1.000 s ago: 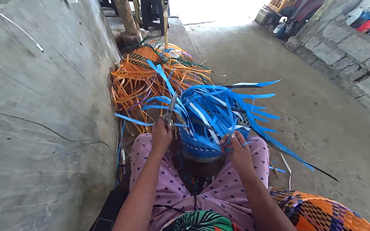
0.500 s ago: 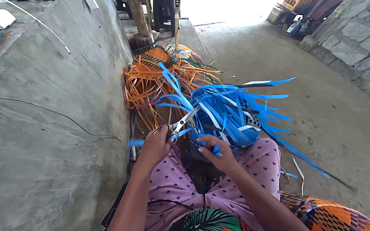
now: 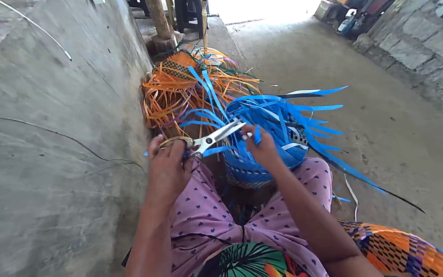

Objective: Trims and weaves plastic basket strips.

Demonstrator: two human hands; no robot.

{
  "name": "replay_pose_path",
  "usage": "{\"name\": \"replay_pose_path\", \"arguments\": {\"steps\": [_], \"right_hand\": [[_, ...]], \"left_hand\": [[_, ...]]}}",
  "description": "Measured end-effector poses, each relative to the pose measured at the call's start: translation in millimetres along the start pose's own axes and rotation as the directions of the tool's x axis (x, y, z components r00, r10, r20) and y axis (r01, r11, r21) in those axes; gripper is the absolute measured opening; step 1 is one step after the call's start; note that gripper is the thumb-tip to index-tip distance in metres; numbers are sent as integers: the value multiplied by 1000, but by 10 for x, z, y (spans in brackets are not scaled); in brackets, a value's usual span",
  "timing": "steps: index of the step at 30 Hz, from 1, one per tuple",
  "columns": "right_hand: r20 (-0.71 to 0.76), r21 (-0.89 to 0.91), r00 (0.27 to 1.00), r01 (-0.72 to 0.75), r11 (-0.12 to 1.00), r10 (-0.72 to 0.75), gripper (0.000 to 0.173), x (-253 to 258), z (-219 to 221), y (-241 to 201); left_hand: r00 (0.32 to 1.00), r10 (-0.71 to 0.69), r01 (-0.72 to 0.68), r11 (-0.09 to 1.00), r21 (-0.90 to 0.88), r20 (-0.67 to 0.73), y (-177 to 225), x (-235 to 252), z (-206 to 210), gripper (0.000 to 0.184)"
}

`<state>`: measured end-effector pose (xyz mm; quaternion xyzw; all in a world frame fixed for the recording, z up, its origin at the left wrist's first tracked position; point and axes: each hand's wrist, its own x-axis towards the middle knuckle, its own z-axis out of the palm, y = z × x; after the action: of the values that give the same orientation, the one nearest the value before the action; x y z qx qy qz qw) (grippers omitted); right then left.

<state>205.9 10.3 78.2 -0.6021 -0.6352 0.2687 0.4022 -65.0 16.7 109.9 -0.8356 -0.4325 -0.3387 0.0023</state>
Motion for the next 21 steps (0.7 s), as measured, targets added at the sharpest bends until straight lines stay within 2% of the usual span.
{"name": "replay_pose_path", "arguments": {"steps": [2, 4, 8, 10, 13, 14, 16, 18, 19, 21], "right_hand": [[-78, -12, 994, -77, 997, 76, 29, 108, -175, 172], [-126, -101, 987, -111, 989, 98, 27, 173, -266, 262], [-87, -289, 994, -87, 953, 64, 27, 275, -153, 309], [-25, -339, 996, -85, 937, 81, 31, 366, 5, 298], [47, -374, 984, -143, 916, 172, 41, 575, 242, 319], [68, -385, 976, -165, 908, 206, 45, 645, 305, 323], [82, -388, 970, -181, 904, 230, 47, 751, 416, 317], [69, -378, 974, -174, 909, 215, 35, 828, 494, 305], [58, -367, 977, -171, 915, 206, 29, 857, 510, 293], [36, -309, 985, -150, 939, 169, 27, 863, 480, 237]], "left_hand": [[1000, -16, 17, 999, 47, -12, -54, -18, 13, 14], [999, -33, 34, 996, 81, -20, -83, -33, 40, 13], [990, -87, 95, 993, 72, -108, -135, -56, 151, 22], [972, -144, 144, 989, -12, -187, -129, -56, 161, 30], [922, -279, 193, 933, -304, -270, -74, -114, 131, 43], [908, -322, 199, 894, -400, -268, -60, -142, 122, 40], [904, -385, 203, 766, -609, -183, -29, -206, 122, 36], [905, -423, 267, 634, -726, -37, -37, -322, 182, 51], [901, -433, 306, 608, -732, 17, -47, -382, 249, 58], [882, -454, 414, 621, -666, 125, -53, -480, 395, 56]]}}
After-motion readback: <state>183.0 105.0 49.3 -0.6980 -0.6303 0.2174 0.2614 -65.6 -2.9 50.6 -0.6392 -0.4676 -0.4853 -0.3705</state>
